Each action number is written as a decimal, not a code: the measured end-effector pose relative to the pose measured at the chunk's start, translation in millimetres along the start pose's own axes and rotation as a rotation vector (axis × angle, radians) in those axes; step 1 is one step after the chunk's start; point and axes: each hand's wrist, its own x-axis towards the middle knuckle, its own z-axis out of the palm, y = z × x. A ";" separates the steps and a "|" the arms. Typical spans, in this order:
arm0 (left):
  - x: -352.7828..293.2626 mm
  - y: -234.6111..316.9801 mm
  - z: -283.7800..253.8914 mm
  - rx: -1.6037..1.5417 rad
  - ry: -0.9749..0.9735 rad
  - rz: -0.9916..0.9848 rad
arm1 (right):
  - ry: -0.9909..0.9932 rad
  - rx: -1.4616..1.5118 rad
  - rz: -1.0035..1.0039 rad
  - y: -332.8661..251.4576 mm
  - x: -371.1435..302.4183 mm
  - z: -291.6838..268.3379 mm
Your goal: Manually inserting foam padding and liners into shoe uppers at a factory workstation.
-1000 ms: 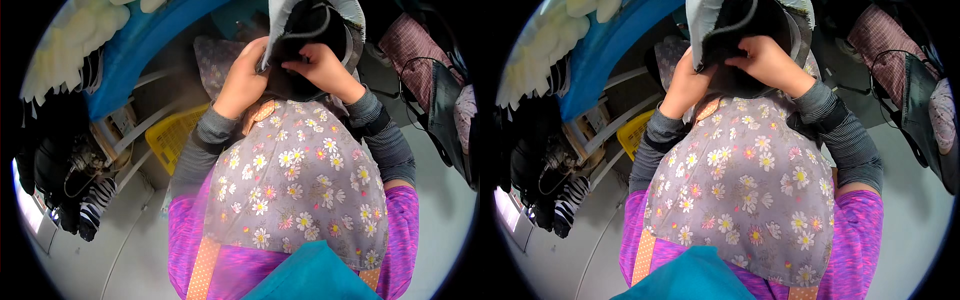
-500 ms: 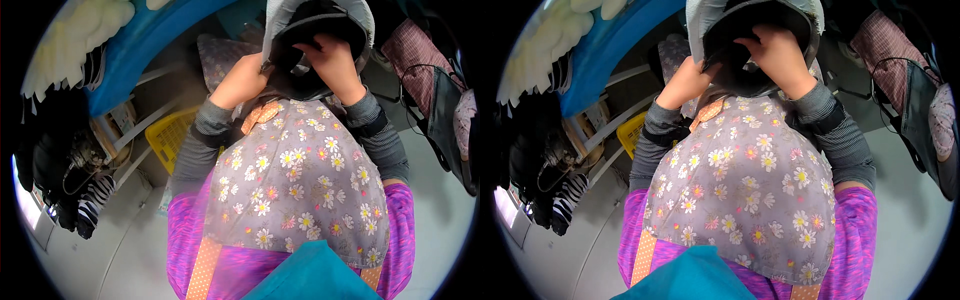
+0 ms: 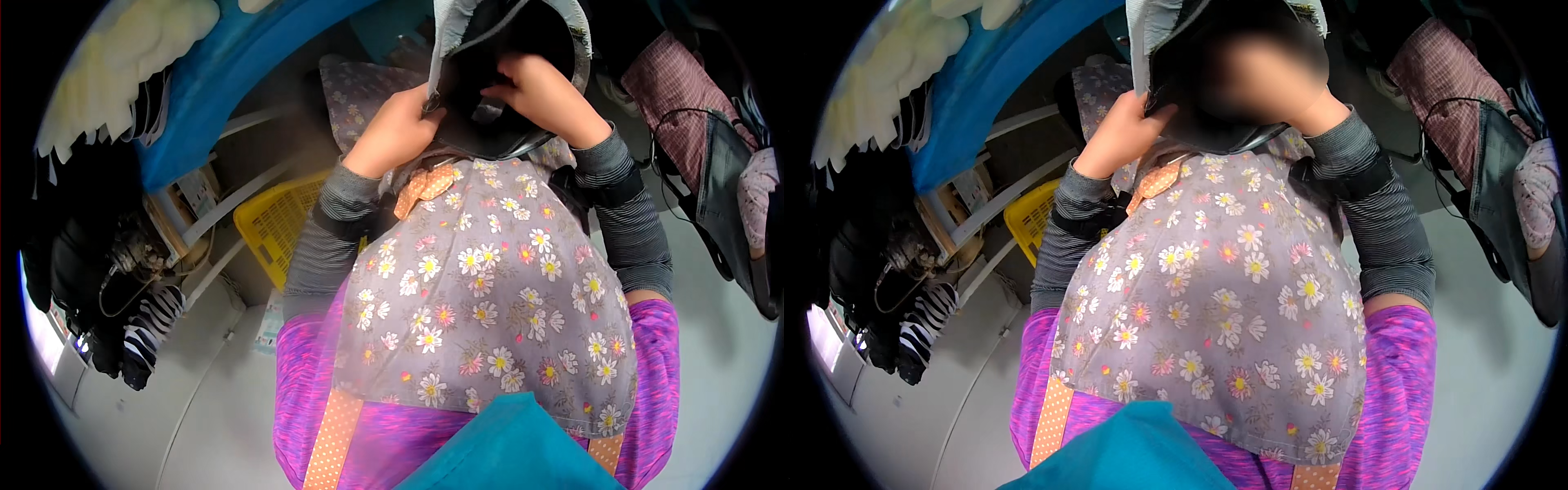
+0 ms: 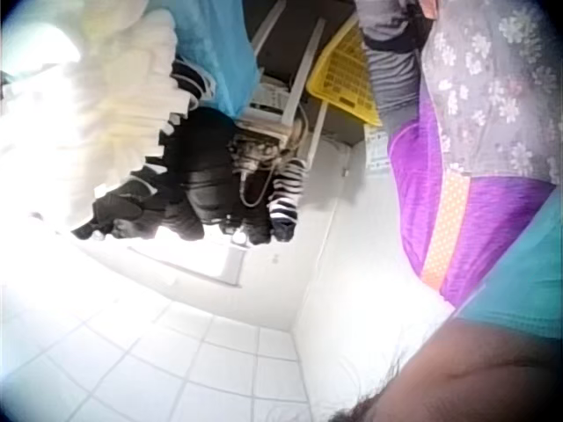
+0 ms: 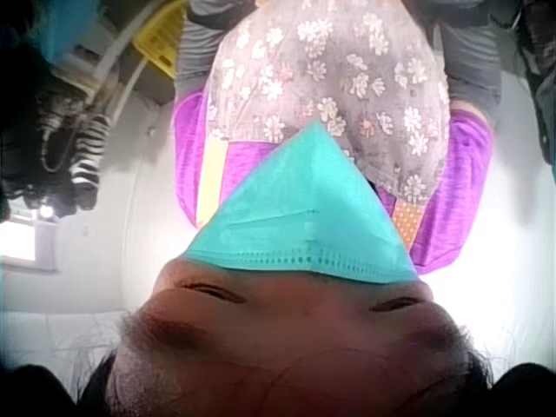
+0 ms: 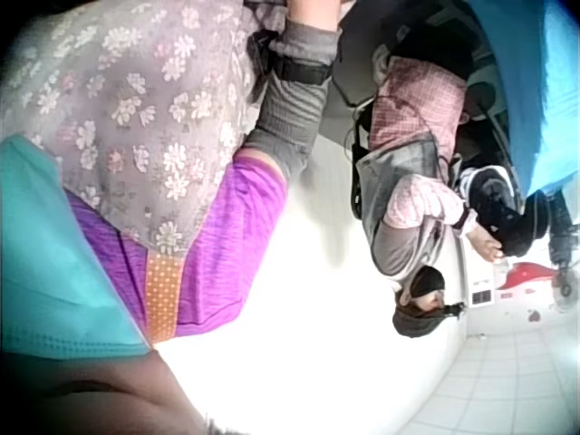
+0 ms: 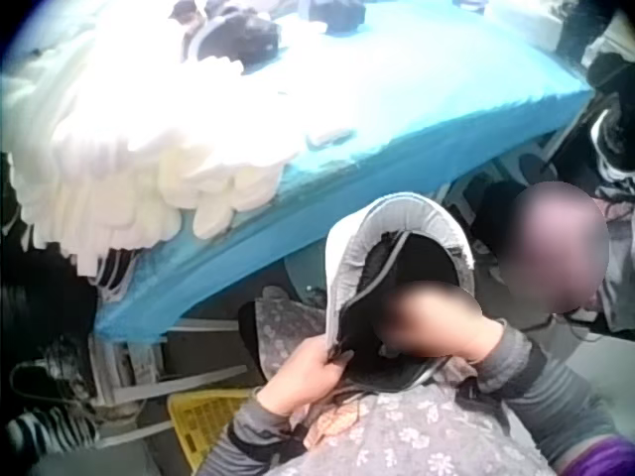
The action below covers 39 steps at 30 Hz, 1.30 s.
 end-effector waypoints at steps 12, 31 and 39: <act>3.3 1.0 2.8 0.054 -0.085 0.058 | -0.141 -0.180 -0.143 11.3 -17.8 -0.5; 5.8 -5.8 -0.9 0.089 -0.106 0.110 | -0.229 -0.295 -0.311 8.2 -8.1 -8.4; 12.4 -7.0 -4.1 0.071 -0.137 0.104 | -0.144 -0.158 -0.174 16.5 -12.8 -2.7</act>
